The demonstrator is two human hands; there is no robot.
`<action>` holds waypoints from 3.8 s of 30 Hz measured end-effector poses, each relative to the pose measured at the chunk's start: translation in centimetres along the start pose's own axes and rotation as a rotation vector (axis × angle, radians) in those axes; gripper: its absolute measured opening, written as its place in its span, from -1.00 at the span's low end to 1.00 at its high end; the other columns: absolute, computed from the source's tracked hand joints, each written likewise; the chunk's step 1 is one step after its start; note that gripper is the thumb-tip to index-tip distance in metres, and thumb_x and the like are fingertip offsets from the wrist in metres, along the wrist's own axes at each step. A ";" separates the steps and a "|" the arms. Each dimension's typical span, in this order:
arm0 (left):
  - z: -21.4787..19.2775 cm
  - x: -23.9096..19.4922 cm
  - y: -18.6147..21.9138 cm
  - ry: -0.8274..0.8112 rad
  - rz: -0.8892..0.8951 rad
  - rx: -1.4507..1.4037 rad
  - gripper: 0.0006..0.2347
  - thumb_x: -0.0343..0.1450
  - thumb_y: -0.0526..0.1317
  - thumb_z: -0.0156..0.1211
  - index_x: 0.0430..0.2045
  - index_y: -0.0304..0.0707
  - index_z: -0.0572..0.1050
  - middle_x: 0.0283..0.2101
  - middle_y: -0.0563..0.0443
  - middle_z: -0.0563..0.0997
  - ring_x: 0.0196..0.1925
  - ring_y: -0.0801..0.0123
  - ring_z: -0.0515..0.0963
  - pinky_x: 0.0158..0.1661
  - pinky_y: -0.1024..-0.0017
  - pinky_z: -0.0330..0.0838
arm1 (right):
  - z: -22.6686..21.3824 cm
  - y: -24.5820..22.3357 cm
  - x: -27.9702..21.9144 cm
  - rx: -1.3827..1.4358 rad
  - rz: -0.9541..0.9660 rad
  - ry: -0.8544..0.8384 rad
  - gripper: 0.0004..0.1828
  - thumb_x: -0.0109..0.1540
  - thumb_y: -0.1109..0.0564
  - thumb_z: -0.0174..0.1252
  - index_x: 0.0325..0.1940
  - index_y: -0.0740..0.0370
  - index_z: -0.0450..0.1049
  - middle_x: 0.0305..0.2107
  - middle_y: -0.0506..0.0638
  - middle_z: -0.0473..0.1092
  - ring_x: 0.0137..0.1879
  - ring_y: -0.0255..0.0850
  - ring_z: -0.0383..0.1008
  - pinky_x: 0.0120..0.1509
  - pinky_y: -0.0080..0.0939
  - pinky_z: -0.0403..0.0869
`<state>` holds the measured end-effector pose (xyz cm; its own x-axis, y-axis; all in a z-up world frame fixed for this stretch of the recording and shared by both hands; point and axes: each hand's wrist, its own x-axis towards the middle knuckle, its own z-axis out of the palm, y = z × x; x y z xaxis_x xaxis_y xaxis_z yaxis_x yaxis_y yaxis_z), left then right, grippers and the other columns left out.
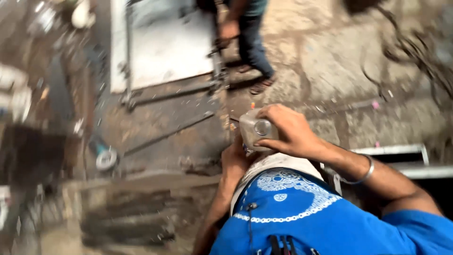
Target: The person holds a small round object and a marker-like item while standing at a metal work table, then picks up a large plastic jug and pours liquid from it over the metal table surface and frame parts, moving the jug to pour on different spots and tilting it to dispense the liquid.
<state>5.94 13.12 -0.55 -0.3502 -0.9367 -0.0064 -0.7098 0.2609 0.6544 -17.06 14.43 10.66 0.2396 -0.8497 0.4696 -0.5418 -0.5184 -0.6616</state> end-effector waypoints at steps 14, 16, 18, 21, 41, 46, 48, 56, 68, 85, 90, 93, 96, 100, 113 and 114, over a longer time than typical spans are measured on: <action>-13.5 2.7 3.3 0.830 0.451 0.217 -0.24 0.33 -0.18 0.43 0.43 -0.33 0.14 -0.21 -0.28 0.67 -0.33 -0.02 0.69 -0.27 0.14 0.56 | -7.2 -14.6 10.9 -0.147 -0.782 -0.047 -0.38 0.04 0.04 0.57 0.00 0.38 0.41 -0.02 0.17 0.47 0.21 0.16 0.51 0.23 0.05 0.52; -14.2 2.3 2.8 0.800 0.393 0.238 -0.26 0.32 -0.30 0.35 0.46 -0.36 0.15 -0.22 -0.24 0.68 -0.31 -0.05 0.68 -0.25 0.10 0.55 | -7.4 -15.5 11.0 -0.143 -0.822 -0.048 -0.38 0.04 0.03 0.56 -0.01 0.38 0.41 -0.04 0.18 0.47 0.19 0.13 0.52 0.18 0.08 0.50; -14.5 1.3 3.5 0.796 0.418 0.219 -0.26 0.31 -0.29 0.36 0.44 -0.39 0.16 -0.23 -0.24 0.67 -0.31 -0.04 0.68 -0.25 0.11 0.55 | -7.3 -15.6 10.9 -0.122 -0.815 -0.055 -0.39 0.03 0.06 0.53 0.01 0.38 0.41 -0.02 0.19 0.46 0.21 0.14 0.51 0.20 0.06 0.52; -14.1 -0.1 4.0 0.785 0.460 0.135 -0.29 0.31 -0.24 0.40 0.38 -0.44 0.21 -0.22 -0.24 0.67 -0.26 -0.01 0.71 -0.24 0.16 0.58 | -6.4 -15.3 10.3 -0.081 -0.772 -0.096 -0.39 -0.04 0.11 0.48 0.01 0.36 0.43 -0.02 0.19 0.45 0.23 0.14 0.49 0.21 0.05 0.52; 1.7 -10.6 -7.8 0.466 -0.370 -0.171 -0.80 0.18 -0.18 0.43 -0.50 -0.27 0.56 -0.54 -0.15 0.61 -0.47 0.02 0.68 -0.43 0.18 0.50 | 11.2 -4.2 3.3 0.205 -0.356 -0.447 -0.42 -0.01 -0.04 0.46 -0.10 0.27 0.36 -0.12 0.16 0.39 0.10 0.18 0.39 0.07 0.10 0.42; 2.5 -10.9 -7.6 0.390 -0.337 -0.177 -0.78 0.19 -0.12 0.43 -0.48 -0.25 0.58 -0.51 -0.17 0.64 -0.41 -0.01 0.71 -0.42 0.16 0.52 | 12.6 -2.5 2.5 0.198 -0.333 -0.501 -0.42 -0.01 -0.02 0.46 -0.08 0.27 0.35 -0.10 0.17 0.38 0.11 0.17 0.40 0.07 0.11 0.41; 2.5 -9.7 -7.9 0.387 -0.315 -0.183 -0.77 0.19 -0.11 0.44 -0.47 -0.24 0.59 -0.50 -0.17 0.65 -0.40 -0.02 0.71 -0.42 0.15 0.52 | 12.2 -2.4 2.5 0.169 -0.295 -0.522 -0.41 -0.03 -0.02 0.46 -0.08 0.26 0.36 -0.10 0.17 0.38 0.10 0.18 0.40 0.05 0.13 0.41; 1.9 -8.6 -10.4 0.342 -0.241 -0.170 -0.74 0.20 -0.04 0.44 -0.44 -0.21 0.61 -0.47 -0.19 0.68 -0.32 -0.06 0.75 -0.41 0.13 0.55 | 11.3 -2.0 3.4 0.209 -0.292 -0.398 -0.39 -0.01 -0.06 0.46 -0.04 0.24 0.38 -0.05 0.15 0.40 0.13 0.16 0.42 0.13 0.11 0.44; 0.3 -6.7 -11.4 0.152 -0.323 0.001 -0.75 0.28 -0.06 0.34 -0.29 -0.16 0.62 -0.30 -0.25 0.69 -0.19 -0.13 0.69 -0.26 0.06 0.54 | 16.7 2.6 0.6 0.171 -0.221 -0.274 -0.39 0.10 -0.10 0.39 0.08 0.26 0.39 0.03 0.18 0.41 0.21 0.17 0.41 0.22 0.07 0.44; -9.0 -5.2 -7.7 -0.089 -0.088 0.218 -0.16 0.23 -0.19 0.55 0.44 -0.25 0.18 -0.59 0.04 0.40 -0.56 0.37 0.40 -0.42 0.33 0.38 | 22.2 3.8 -3.9 0.171 -0.078 0.096 -0.33 0.07 -0.21 0.36 0.07 0.20 0.32 0.07 0.15 0.34 0.26 0.16 0.35 0.18 0.14 0.42; -8.8 -4.6 -8.0 -0.118 -0.080 0.241 -0.15 0.24 -0.18 0.54 0.46 -0.16 0.15 -0.59 0.01 0.40 -0.56 0.30 0.40 -0.42 0.28 0.38 | 22.8 4.5 -3.9 0.163 -0.053 0.081 -0.28 0.04 -0.19 0.38 0.12 0.19 0.31 0.09 0.15 0.32 0.29 0.15 0.33 0.14 0.14 0.42; -8.6 -5.5 -8.3 -0.105 -0.115 0.239 -0.15 0.26 -0.19 0.49 0.48 -0.14 0.11 -0.57 -0.03 0.42 -0.54 0.24 0.44 -0.41 0.23 0.40 | 22.7 4.1 -3.9 0.181 -0.055 0.026 -0.29 0.06 -0.19 0.39 0.13 0.17 0.31 0.09 0.14 0.33 0.29 0.12 0.32 0.11 0.13 0.41; -7.7 -6.8 -9.0 -0.036 -0.111 0.264 -0.16 0.27 -0.19 0.46 0.48 -0.14 0.09 -0.46 -0.13 0.51 -0.48 0.12 0.53 -0.40 0.16 0.43 | 22.3 3.8 -3.9 0.171 -0.090 -0.055 -0.28 0.05 -0.18 0.39 0.14 0.17 0.32 0.08 0.12 0.34 0.30 0.11 0.32 0.10 0.12 0.40; -6.3 -7.5 -8.0 -0.021 -0.316 0.203 -0.16 0.26 -0.16 0.42 0.46 -0.03 0.04 -0.54 -0.26 0.59 -0.47 -0.03 0.65 -0.35 0.12 0.50 | 21.5 4.2 -2.9 0.151 -0.164 -0.097 -0.27 -0.01 -0.12 0.41 0.11 0.23 0.32 0.06 0.16 0.34 0.28 0.16 0.31 0.10 0.13 0.39; -4.5 -7.9 -7.9 0.130 -0.350 -0.007 -0.15 0.21 -0.07 0.51 0.42 -0.05 0.13 -0.43 -0.29 0.65 -0.44 -0.09 0.65 -0.34 0.11 0.51 | 19.9 3.7 -0.9 0.128 -0.208 -0.276 -0.38 0.00 -0.06 0.44 -0.03 0.24 0.32 -0.02 0.19 0.36 0.17 0.19 0.38 0.16 0.13 0.40; -4.4 -7.9 -8.0 0.138 -0.293 -0.006 -0.14 0.19 -0.02 0.51 0.40 -0.09 0.13 -0.38 -0.29 0.67 -0.40 -0.08 0.67 -0.35 0.11 0.52 | 19.7 3.7 -0.8 0.142 -0.215 -0.268 -0.38 0.00 -0.06 0.44 -0.04 0.25 0.32 -0.02 0.20 0.36 0.16 0.20 0.38 0.16 0.13 0.41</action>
<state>17.12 17.37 -2.41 -0.0446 -0.9947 -0.0928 -0.7641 -0.0258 0.6445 -3.36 11.35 -3.71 0.5485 -0.7053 0.4491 -0.3436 -0.6798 -0.6480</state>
